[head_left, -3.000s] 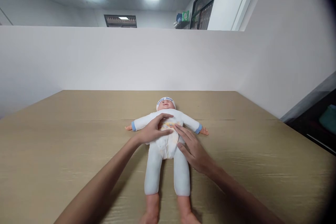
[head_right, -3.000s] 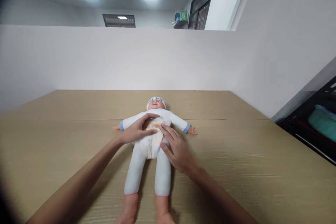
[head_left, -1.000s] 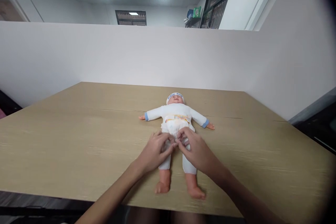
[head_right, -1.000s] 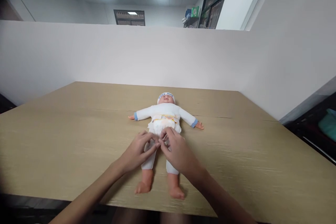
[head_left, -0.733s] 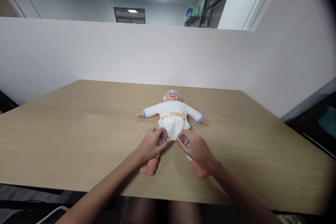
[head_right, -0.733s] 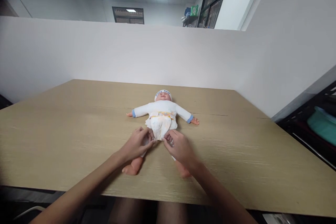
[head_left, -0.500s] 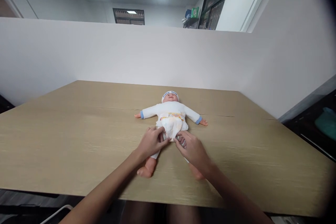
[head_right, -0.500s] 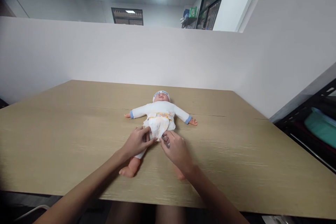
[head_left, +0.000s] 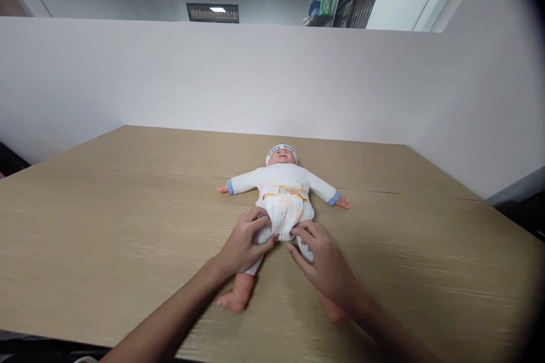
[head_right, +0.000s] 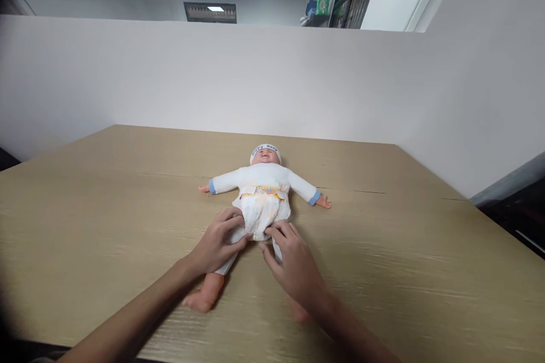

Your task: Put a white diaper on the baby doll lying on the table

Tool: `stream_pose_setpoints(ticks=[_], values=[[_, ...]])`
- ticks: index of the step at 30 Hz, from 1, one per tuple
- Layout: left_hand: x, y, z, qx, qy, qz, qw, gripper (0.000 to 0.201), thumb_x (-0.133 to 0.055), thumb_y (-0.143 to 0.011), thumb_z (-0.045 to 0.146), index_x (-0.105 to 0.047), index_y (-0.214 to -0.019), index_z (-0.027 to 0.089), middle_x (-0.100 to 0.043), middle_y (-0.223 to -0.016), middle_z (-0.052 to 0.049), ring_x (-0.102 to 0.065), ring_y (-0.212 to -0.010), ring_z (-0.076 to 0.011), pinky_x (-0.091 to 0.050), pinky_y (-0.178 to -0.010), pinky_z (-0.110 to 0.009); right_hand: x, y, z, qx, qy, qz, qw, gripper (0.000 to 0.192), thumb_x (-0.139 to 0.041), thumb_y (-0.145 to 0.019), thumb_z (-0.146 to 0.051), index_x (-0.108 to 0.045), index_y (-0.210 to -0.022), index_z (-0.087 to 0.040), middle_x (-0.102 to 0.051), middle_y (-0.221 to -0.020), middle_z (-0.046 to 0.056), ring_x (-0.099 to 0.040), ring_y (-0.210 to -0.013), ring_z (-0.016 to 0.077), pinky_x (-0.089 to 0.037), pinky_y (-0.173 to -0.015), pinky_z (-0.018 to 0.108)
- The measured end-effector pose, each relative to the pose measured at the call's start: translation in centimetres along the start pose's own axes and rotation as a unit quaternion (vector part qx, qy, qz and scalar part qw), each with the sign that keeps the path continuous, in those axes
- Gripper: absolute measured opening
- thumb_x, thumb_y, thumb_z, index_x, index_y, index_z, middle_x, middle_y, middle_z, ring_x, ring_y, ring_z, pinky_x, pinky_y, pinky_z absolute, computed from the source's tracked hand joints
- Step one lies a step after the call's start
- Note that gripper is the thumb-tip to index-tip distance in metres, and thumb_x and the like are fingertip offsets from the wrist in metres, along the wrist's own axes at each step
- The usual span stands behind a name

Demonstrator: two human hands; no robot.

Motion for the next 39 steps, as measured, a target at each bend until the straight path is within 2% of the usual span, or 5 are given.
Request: stream_pose_setpoints(ticks=[5,15,27,34,39], values=[[-0.3,-0.2,0.1,0.013,-0.011,-0.018,1.000,0.018,-0.066,-0.105,0.036,-0.063,-0.093,0.023,-0.070,-0.115,-0.007,-0.059,-0.108,-0.0264,-0.045,-0.099,-0.042,0.1,0.3,-0.2,-0.004,-0.015,-0.009,1.000,0.025,-0.070,-0.102,-0.024,-0.068,-0.126,-0.027,-0.069,-0.139,0.010,-0.064,-0.128,0.0323,-0.055,-0.109,0.051],[-0.4,-0.5,0.4,0.033,0.011,-0.037,0.999,0.023,-0.064,-0.104,0.037,-0.060,-0.086,0.023,-0.070,-0.096,-0.004,-0.054,-0.097,-0.0259,-0.042,-0.094,-0.041,-0.1,0.4,0.0,-0.013,-0.024,0.008,1.000,0.021,-0.070,-0.101,-0.027,-0.069,-0.122,-0.026,-0.070,-0.140,0.011,-0.063,-0.130,0.0340,-0.052,-0.111,0.053],[-0.7,-0.4,-0.6,0.041,0.032,-0.034,0.998,0.021,-0.067,-0.102,0.037,-0.057,-0.091,0.023,-0.062,-0.091,-0.002,-0.052,-0.096,-0.0243,-0.041,-0.090,-0.037,0.2,0.6,0.2,-0.015,-0.026,0.020,0.999,0.018,-0.068,-0.102,-0.031,-0.070,-0.120,-0.026,-0.070,-0.144,0.011,-0.064,-0.131,0.0339,-0.051,-0.112,0.053],[-0.7,-0.2,-2.2,0.076,0.097,0.013,0.992,0.025,-0.076,-0.095,0.036,-0.057,-0.106,0.023,-0.060,-0.103,-0.002,-0.054,-0.100,-0.0228,-0.043,-0.090,-0.035,0.5,0.0,1.7,-0.089,-0.076,0.045,0.992,0.016,-0.070,-0.098,-0.035,-0.065,-0.108,-0.024,-0.071,-0.096,0.006,-0.068,-0.093,0.0264,-0.055,-0.086,0.040],[-1.2,-0.5,-3.1,0.081,0.220,0.019,0.972,0.036,-0.079,-0.094,0.036,-0.047,-0.105,0.024,-0.056,-0.106,-0.001,-0.053,-0.098,-0.0188,-0.045,-0.087,-0.031,1.1,-0.1,3.8,-0.145,-0.141,0.102,0.974,0.030,-0.074,-0.094,-0.042,-0.056,-0.111,-0.026,-0.075,-0.094,0.001,-0.064,-0.075,0.0205,-0.052,-0.074,0.035]])
Point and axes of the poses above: each hand's wrist, its own y-axis away from the middle knuckle, its own x-axis out of the back of the hand, z = x × y, the point moved 9 cm from there along -y, towards the middle knuckle
